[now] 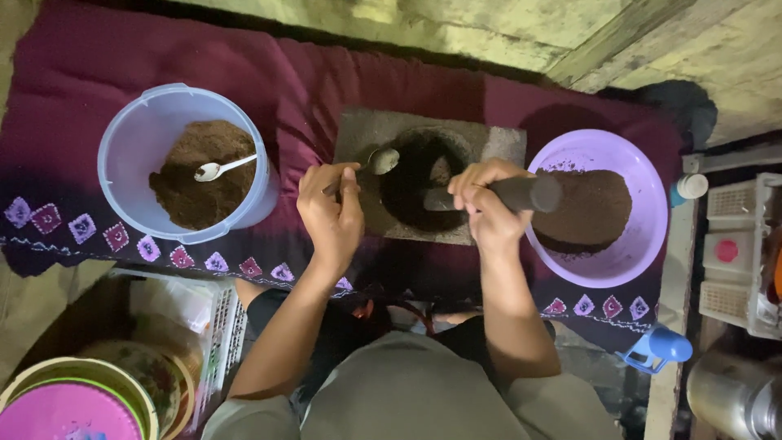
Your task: The person grinds a dark brown powder on a stone slab using a cylindrical stone pestle. They use a spoon to gather the ground powder and transfer it into a purple bowl.
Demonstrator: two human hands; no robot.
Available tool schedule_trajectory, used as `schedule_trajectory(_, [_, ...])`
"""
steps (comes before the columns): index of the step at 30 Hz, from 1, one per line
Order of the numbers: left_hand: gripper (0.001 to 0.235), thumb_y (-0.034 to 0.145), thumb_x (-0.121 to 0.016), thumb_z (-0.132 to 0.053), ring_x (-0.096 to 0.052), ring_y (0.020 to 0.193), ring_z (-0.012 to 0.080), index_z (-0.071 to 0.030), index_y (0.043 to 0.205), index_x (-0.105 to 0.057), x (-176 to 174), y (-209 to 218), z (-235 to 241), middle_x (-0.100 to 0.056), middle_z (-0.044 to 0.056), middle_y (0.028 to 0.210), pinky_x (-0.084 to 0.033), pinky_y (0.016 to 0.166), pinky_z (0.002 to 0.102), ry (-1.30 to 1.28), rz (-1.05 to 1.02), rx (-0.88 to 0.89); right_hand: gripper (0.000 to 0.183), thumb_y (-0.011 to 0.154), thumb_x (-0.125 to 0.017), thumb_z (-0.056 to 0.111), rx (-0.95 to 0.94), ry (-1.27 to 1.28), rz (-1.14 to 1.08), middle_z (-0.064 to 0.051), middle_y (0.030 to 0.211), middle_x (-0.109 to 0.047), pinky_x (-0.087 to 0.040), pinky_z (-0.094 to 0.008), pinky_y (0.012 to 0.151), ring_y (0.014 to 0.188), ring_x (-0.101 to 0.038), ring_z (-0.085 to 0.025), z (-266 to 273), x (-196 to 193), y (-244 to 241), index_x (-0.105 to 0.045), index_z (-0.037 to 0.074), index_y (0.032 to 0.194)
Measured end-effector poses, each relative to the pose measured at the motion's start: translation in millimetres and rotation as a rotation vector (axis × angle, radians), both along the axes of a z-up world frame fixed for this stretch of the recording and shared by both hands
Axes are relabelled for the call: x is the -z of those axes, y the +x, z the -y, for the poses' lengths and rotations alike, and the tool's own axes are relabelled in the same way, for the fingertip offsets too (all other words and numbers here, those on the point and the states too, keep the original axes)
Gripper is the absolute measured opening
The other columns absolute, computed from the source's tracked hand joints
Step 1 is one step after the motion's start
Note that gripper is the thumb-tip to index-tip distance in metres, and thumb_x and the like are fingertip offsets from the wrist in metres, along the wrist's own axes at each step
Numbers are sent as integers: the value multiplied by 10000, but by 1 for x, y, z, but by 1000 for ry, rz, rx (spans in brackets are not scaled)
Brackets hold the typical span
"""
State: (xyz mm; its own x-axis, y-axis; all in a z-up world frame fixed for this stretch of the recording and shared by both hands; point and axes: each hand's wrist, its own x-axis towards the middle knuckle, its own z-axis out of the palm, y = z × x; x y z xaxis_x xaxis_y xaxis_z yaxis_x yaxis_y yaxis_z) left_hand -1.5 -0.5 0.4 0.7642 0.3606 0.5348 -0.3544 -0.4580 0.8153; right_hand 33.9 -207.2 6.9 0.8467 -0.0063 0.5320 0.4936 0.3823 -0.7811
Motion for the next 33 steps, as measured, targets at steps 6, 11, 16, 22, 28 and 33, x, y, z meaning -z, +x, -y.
schedule_trajectory(6, [192, 1001, -596, -1, -593, 634, 259, -54, 912, -758, 0, 0, -3, -595, 30, 596, -457, 692, 356, 27, -3, 12, 222, 661, -586, -98, -11, -68, 25, -79, 407, -425, -506, -345, 479, 376, -525, -239, 10, 28, -8, -490, 32, 509])
schedule_trajectory(11, [216, 1015, -573, -6, -579, 623, 232, -62, 909, -753, 5, 1, -4, -602, 26, 613, -435, 690, 336, 54, -6, 16, 235, 706, -586, -112, 41, 59, 127, -68, 423, -424, -497, -341, 476, 393, -500, -220, -3, 43, -4, -483, 44, 563])
schedule_trajectory(16, [190, 992, -599, 10, -586, 637, 258, -62, 895, -746, 4, 1, -4, -616, 49, 643, -429, 687, 351, 117, -19, 46, 201, 729, -604, -34, 107, 106, 203, -42, 435, -434, -531, -355, 513, 413, -510, -207, 24, 24, -19, -473, 74, 621])
schedule_trajectory(22, [147, 958, -665, -5, -602, 633, 278, -63, 849, -744, 4, -2, -2, -612, 49, 617, -409, 707, 363, 163, -18, 110, 203, 710, -580, -67, 233, 85, 247, -64, 420, -401, -509, -384, 532, 406, -494, -243, 36, 32, -6, -456, 72, 629])
schedule_trajectory(28, [191, 1001, -597, -6, -605, 624, 270, -47, 890, -746, -1, -8, -5, -607, 50, 606, -444, 715, 366, 91, 30, 65, 266, 714, -577, -146, 172, 51, 70, -43, 446, -392, -556, -379, 626, 436, -504, -220, 10, 52, 16, -454, 83, 660])
schedule_trajectory(33, [202, 1001, -578, 0, -589, 631, 244, -45, 903, -750, -4, -9, -3, -580, 28, 604, -437, 750, 350, 28, 89, 22, 190, 657, -541, -64, 135, 195, 82, -32, 416, -368, -556, -389, 571, 385, -446, -206, -8, 22, -12, -437, 88, 611])
